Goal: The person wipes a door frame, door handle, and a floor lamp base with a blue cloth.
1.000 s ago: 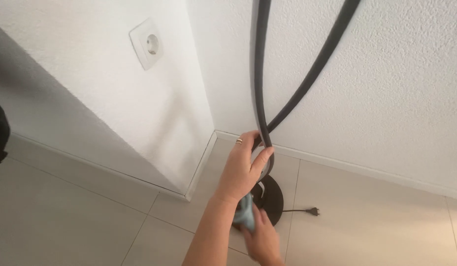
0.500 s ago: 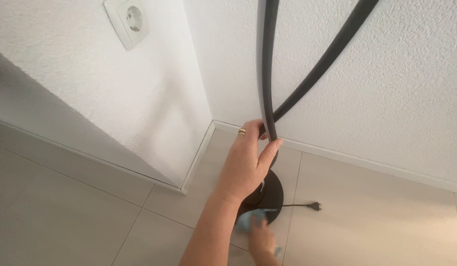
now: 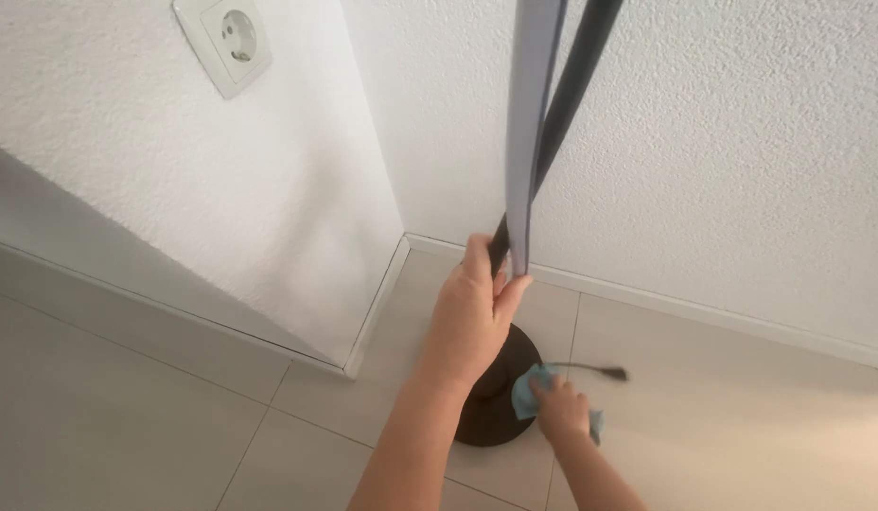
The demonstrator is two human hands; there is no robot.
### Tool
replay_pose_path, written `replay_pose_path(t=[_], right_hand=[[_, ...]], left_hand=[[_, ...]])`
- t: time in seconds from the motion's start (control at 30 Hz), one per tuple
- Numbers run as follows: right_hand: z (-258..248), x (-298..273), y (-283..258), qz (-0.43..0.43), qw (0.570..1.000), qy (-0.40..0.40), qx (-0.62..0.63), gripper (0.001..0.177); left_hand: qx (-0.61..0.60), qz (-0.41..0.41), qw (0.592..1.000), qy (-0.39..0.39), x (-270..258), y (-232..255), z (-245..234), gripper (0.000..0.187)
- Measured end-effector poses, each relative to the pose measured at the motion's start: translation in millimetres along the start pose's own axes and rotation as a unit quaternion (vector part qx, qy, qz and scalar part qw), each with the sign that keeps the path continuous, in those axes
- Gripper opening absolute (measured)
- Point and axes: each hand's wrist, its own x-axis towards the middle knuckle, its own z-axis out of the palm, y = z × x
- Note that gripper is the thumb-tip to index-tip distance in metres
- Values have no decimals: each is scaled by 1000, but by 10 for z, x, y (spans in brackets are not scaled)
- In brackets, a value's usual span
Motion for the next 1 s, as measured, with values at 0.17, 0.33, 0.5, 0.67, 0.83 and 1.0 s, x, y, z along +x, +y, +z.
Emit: replay_pose_path(t=[0.17, 0.33, 0.5, 0.67, 0.83, 1.0], right_hand=[[241, 66, -237, 35, 998, 43, -5, 72], [536, -280, -845, 8, 995, -29, 98, 71], [450, -413, -1158, -66, 977, -138, 145, 52], [473, -70, -402, 9, 979, -108, 171, 38], [-360, -63, 4, 28, 991, 38, 124, 47], [-187, 330, -13, -56, 997, -7, -60, 40]], left_hand=[[-12, 10, 999, 32, 48, -19, 37, 35], [-29, 18, 996, 77, 61, -58, 139, 37], [-71, 60, 985, 145, 48, -16, 149, 30], [-117, 9, 985, 129, 99, -68, 99, 25], [-139, 36, 983, 114, 94, -82, 75, 25], [-103, 7, 993, 63, 74, -15, 60, 25]])
